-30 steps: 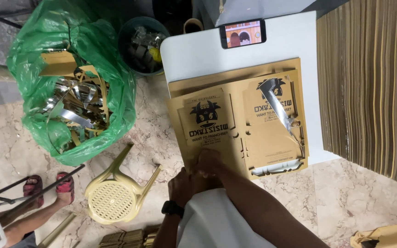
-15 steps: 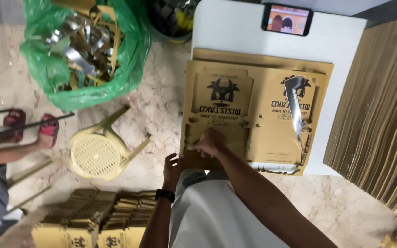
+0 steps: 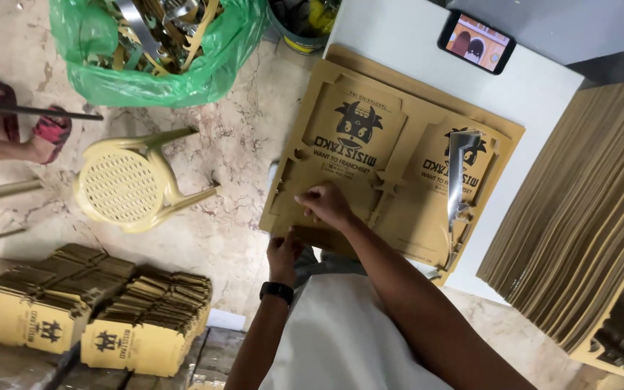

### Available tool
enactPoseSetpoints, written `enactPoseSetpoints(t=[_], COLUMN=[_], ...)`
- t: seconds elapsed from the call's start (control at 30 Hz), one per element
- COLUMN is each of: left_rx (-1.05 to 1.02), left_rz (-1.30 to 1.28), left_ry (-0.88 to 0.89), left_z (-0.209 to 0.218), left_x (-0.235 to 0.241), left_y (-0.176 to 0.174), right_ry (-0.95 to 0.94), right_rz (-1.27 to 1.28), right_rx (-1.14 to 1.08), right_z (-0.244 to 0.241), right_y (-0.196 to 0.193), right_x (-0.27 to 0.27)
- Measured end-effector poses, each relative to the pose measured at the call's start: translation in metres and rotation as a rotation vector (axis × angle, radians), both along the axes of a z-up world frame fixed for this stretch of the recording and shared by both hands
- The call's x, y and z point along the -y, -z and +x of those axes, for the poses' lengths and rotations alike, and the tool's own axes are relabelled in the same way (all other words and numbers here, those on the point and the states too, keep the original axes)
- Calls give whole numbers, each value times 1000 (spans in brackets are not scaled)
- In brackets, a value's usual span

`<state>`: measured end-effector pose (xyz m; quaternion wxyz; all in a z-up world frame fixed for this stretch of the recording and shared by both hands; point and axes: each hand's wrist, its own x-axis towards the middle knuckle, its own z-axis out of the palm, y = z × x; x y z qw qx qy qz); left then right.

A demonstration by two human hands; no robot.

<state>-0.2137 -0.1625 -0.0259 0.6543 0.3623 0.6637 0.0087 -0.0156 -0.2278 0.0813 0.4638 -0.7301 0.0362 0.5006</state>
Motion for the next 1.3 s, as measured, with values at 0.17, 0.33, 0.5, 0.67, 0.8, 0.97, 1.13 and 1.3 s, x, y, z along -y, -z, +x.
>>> enactPoseSetpoints(t=[0.17, 0.33, 0.5, 0.67, 0.8, 0.97, 1.13, 1.3], left_rx=[-68, -82, -72, -119, -184, -207, -341, -93], left_rz=[66, 192, 176, 208, 240, 210, 116, 194], left_ry=[145, 503, 440, 391, 452, 567, 750, 614], left_z=[30, 13, 43, 44, 35, 48, 45, 39], left_x=[3, -8, 1, 4, 1, -10, -16, 7], left_y=[-50, -34, -84, -68, -50, -95, -87, -120], right_ry=[-42, -408, -561, -577, -554, -605, -523, -523], right_rz=[16, -62, -104, -121, -133, -190, -263, -256], right_rx=[101, -2, 77, 53, 22, -42, 18, 61], right_z=[-4, -11, -16, -8, -7, -9, -5, -14], right_y=[12, -14, 7, -3, -8, -7, -11, 42], right_x=[32, 34, 32, 25, 22, 8, 6, 22])
